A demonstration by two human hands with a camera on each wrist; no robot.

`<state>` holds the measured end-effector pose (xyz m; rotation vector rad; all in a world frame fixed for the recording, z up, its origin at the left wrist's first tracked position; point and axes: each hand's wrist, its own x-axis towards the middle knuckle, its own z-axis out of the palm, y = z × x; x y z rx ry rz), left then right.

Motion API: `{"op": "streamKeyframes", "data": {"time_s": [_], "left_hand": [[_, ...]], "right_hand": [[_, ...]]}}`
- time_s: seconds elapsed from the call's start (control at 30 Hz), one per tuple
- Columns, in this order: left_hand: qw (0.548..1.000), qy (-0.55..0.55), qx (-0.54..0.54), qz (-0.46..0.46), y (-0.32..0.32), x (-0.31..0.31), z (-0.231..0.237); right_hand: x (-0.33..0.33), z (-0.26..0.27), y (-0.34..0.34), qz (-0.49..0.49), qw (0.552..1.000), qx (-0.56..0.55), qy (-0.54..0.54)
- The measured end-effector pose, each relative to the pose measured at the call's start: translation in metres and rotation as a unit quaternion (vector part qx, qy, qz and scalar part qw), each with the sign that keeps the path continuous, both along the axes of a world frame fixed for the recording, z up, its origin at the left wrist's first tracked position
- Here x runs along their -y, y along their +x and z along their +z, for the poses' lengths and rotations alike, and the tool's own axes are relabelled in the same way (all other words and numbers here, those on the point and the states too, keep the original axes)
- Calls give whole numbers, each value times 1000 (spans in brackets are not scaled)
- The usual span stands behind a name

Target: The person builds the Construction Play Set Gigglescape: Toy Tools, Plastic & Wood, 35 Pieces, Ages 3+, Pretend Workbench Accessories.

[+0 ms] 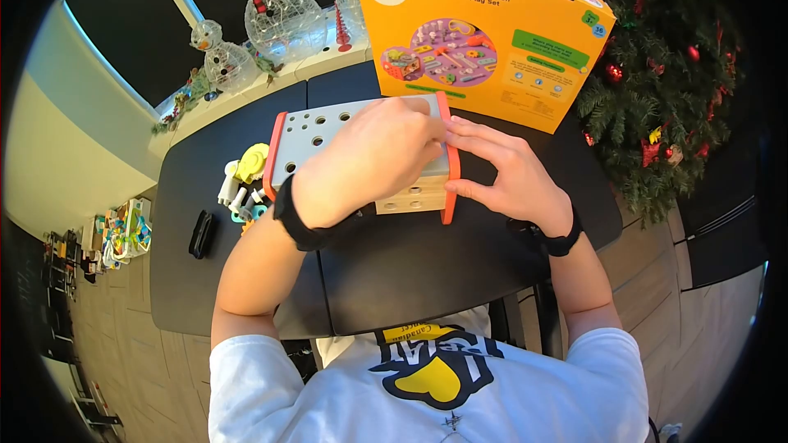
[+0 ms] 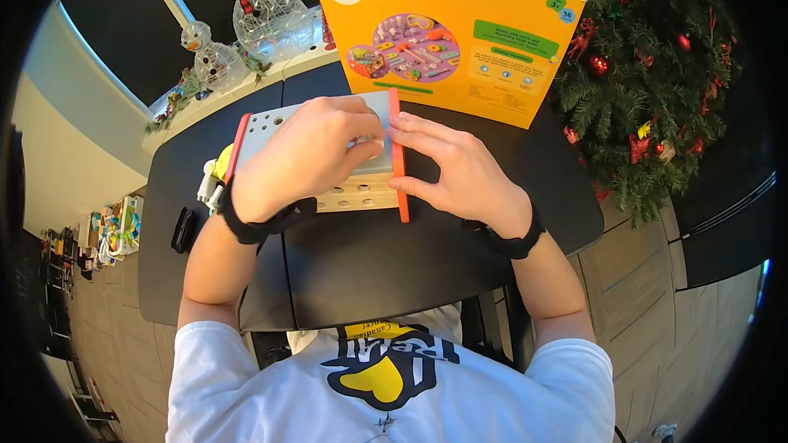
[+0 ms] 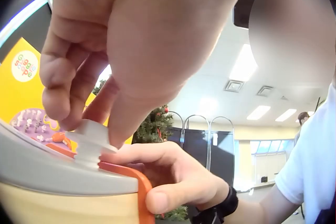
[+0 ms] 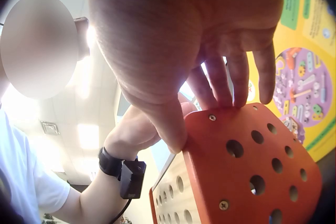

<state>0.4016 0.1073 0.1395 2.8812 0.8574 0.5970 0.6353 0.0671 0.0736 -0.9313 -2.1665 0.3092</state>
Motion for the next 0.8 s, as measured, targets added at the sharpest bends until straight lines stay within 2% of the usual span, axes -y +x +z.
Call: {"op": "streamKeyframes", "data": {"time_s": [0.1, 0.2, 0.3, 0.4, 0.5, 0.6, 0.7, 0.8], "left_hand": [[989, -52, 42, -132, -6, -15, 1], [974, -127, 71, -173, -6, -21, 8], [993, -80, 53, -63, -3, -10, 14], [992, -53, -87, 79, 6, -7, 10], [993, -31, -96, 68, 9, -3, 9], [994, -56, -53, -79, -3, -12, 14], [983, -118, -34, -138, -9, -23, 11], [976, -150, 20, -157, -10, -20, 18]], "right_hand": [[0, 0, 0, 0, 1000, -4, -3], [0, 0, -1, 0, 1000, -11, -11], [1, 1, -1, -2, 1000, -9, -11], [0, 1, 0, -1, 1000, -2, -3], [0, 1, 0, 0, 1000, 2, 3], [1, 2, -1, -6, 1000, 0, -3], [2, 2, -1, -7, 1000, 0, -4], [1, 1, -1, -4, 1000, -6, -12]]}}
